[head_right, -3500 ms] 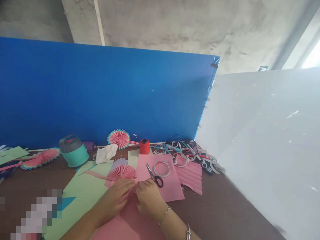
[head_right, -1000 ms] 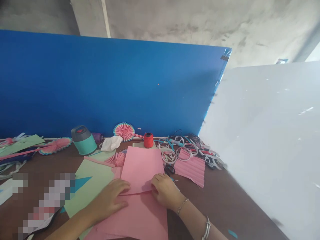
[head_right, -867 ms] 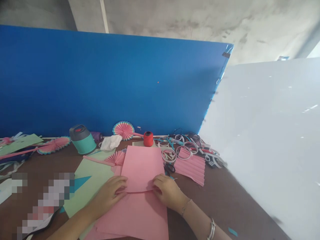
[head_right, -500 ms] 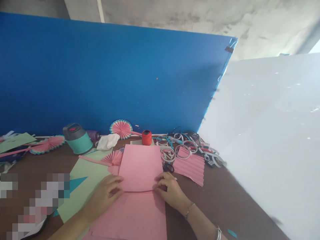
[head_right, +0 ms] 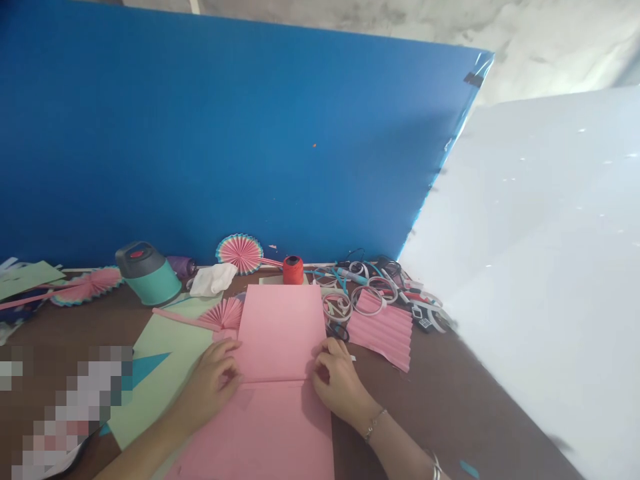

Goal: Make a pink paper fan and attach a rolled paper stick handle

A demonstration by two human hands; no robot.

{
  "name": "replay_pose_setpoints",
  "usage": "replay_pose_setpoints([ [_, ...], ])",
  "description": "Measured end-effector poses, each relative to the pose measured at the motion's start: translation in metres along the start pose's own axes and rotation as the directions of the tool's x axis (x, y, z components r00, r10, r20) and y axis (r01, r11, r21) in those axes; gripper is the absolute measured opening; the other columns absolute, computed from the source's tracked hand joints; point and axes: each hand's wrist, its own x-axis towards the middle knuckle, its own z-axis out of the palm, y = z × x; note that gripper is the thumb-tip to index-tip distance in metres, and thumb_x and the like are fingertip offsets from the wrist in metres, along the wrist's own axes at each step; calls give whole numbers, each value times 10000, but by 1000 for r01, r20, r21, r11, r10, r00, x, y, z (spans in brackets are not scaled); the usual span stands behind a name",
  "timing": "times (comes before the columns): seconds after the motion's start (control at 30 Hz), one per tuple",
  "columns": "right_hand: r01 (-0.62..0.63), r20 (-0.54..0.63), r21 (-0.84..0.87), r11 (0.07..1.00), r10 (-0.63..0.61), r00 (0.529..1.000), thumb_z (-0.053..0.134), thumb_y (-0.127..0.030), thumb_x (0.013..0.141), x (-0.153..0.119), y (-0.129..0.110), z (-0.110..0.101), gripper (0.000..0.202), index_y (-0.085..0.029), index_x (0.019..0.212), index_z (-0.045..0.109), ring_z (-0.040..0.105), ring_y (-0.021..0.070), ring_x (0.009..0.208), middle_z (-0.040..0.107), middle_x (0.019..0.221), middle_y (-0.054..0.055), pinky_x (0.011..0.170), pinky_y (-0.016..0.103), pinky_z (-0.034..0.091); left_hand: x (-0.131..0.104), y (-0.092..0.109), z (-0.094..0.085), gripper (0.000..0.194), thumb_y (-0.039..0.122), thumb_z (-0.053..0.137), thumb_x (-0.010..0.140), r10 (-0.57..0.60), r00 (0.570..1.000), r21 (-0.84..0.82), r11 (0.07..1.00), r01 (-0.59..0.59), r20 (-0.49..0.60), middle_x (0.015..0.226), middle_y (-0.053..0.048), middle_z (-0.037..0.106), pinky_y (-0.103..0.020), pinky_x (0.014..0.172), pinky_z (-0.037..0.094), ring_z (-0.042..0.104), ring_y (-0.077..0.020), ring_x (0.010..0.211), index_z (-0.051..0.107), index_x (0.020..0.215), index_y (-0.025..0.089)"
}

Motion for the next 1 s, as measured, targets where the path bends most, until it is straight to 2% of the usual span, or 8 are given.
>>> replay_pose_setpoints([
  [0.33,21,4,-28,999,-21,1000,473,-51,726,1,1,-1,191,-191,596,467,491,207,879,536,894,60,735,330,434,0,3,2,102,134,509,719,-36,999,42,999,35,35,1166,-110,569,-500,932,396,480,-297,1139,519,636,192],
  [0.4,27,-7,-51,998,-28,1000,491,-65,740,0,1,-2,149,-189,660,507,488,211,869,537,888,61,754,341,425,-1,3,2,87,127,512,715,-43,999,58,997,41,27,1180,-115,562,-533,958,372,462,-312,1162,572,721,189],
  [0.47,38,-11,-87,995,-39,999,508,-69,742,-1,0,-3,146,-186,810,560,480,223,896,543,924,68,789,354,408,-3,4,2,290,92,484,728,-6,1000,90,996,3,31,1277,-106,509,-582,1000,311,389,-326,1240,619,955,211],
  [0.53,75,24,-139,987,-73,997,497,-55,750,-2,-3,-4,288,-203,984,574,467,235,956,540,1006,77,811,356,386,-4,6,1,552,23,431,736,94,992,129,986,-104,82,1419,-71,378,-622,1031,235,266,-330,1329,543,1199,302],
  [0.6,159,99,-205,966,-142,985,458,-27,771,-3,-6,-5,411,-256,1094,571,454,233,1008,526,1084,74,814,345,364,-4,9,-1,731,-40,396,726,206,965,152,961,-231,165,1512,-17,221,-643,1046,171,149,-326,1378,434,1304,406],
  [0.7,319,206,-283,904,-268,941,422,-4,800,-3,-8,-4,543,-344,1209,528,439,227,1064,514,1151,66,829,339,337,-3,13,-3,850,-86,398,705,281,922,158,931,-330,268,1547,47,87,-658,1049,130,90,-318,1394,354,1319,500],
  [0.8,438,257,-311,843,-370,893,425,-28,831,-2,-6,-4,573,-388,1274,473,421,238,1114,504,1207,73,858,358,324,0,14,-4,877,-102,400,708,277,901,158,926,-343,333,1547,71,64,-675,1043,118,88,-310,1398,338,1303,539],
  [1.0,452,316,-317,834,-357,879,480,-123,866,-1,-3,-3,476,-402,1251,503,400,258,1163,492,1265,78,879,395,320,1,15,-3,882,-105,418,677,255,904,146,936,-320,344,1546,57,56,-694,1029,114,85,-314,1398,374,1287,531],
])
